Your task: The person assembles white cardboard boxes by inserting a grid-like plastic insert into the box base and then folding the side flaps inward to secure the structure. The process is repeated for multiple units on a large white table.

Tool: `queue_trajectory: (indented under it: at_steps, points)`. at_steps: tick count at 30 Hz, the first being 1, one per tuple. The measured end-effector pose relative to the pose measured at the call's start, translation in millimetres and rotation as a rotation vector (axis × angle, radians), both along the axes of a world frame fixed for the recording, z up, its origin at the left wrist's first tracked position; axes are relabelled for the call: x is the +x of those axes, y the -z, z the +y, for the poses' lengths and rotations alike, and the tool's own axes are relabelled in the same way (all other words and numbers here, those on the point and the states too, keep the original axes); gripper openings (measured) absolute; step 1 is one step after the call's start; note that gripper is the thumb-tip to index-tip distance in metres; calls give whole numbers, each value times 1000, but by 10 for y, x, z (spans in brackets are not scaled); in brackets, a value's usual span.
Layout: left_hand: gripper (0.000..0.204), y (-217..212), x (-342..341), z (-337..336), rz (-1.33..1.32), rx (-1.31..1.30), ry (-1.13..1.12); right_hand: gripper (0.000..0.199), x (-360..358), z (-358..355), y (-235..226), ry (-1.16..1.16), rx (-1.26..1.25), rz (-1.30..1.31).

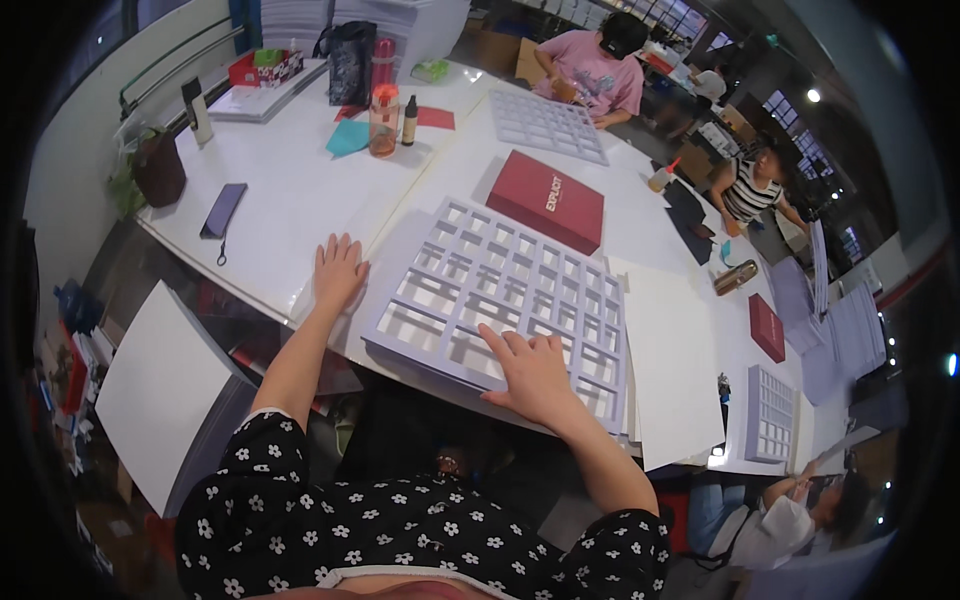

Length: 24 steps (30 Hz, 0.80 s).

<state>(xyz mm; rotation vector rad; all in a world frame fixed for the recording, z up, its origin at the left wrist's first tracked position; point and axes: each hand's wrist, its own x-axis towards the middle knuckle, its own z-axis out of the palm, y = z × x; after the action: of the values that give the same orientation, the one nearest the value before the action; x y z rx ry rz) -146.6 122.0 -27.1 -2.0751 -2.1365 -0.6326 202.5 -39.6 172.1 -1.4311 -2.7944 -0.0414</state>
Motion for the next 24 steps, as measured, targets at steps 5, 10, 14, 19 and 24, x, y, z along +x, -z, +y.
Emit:
queue_trajectory:
  at_steps: [5,10,14,19,24]
  points:
    - [51,46,6,18,-6,25,10,98,35,77,252,73,-37,-38]
    - [43,49,-132,-39,-48,27,43,92,114,-93,271,130,64,23]
    - [40,32,-107,-47,-120,-5,107,88,594,-380,224,390,97,172]
    - [46,320,-424,-183,-837,-96,218,86,1351,-875,467,670,92,431]
    - [51,-377,-131,-1043,-1073,-265,337,91,1658,-1465,890,880,-127,794]
